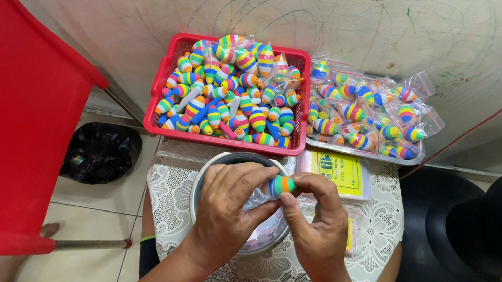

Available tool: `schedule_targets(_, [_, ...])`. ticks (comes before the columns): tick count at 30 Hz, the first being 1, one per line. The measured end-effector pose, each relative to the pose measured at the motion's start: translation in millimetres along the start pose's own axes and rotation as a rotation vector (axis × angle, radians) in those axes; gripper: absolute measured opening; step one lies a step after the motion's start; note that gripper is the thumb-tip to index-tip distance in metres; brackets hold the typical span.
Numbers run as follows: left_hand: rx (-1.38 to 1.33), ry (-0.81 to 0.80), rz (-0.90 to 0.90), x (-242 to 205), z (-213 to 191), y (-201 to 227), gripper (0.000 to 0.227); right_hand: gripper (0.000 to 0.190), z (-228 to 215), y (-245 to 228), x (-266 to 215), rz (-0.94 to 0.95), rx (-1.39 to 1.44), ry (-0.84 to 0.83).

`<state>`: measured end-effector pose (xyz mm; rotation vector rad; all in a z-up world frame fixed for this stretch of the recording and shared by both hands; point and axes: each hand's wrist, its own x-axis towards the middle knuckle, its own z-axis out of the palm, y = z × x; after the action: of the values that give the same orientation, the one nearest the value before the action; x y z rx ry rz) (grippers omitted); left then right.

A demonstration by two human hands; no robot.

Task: The person picks up small, colorful, spiral-patterned objects from a red tray and places them into individual clear plastic bags, using their hands to open each bag and slide the object inside.

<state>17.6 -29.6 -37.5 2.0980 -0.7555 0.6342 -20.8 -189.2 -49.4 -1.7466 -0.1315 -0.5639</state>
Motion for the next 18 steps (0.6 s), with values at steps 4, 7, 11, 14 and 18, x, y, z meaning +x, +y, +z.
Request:
schedule_targets(4, [0.011, -0.001, 0.002, 0.7, -0.2, 2.4, 0.041, 0.028, 6.3, -5.1, -0.8, -0.026, 0.033, -0.018])
schedule_targets(7, [-0.029, -0.046, 0.03, 1.2, -0.1, 3.1, 0.054, 0.03, 11.8, -5.8, -2.0, -0.035, -0.061, 0.013])
schedule_targets(11, [-0.03, -0.014, 0.007, -4.0, -0.3, -3.2, 0.051, 0.009, 12.7, -1.0, -6.8, 0.009, -0.054, -0.01])
schedule_targets(14, [-0.265, -0.079, -0.263, -3.8, -11.7, -4.3, 0.082, 0.01, 10.2, 3.7, -9.5, 0.029, -0.038, 0.011])
schedule_targets(18, [-0.888, -0.248, -0.812, -8.3, -15.0, -9.1, 0.078, 0.016, 8.1, 7.1, -12.0, 0.036, -0.021, -0.018])
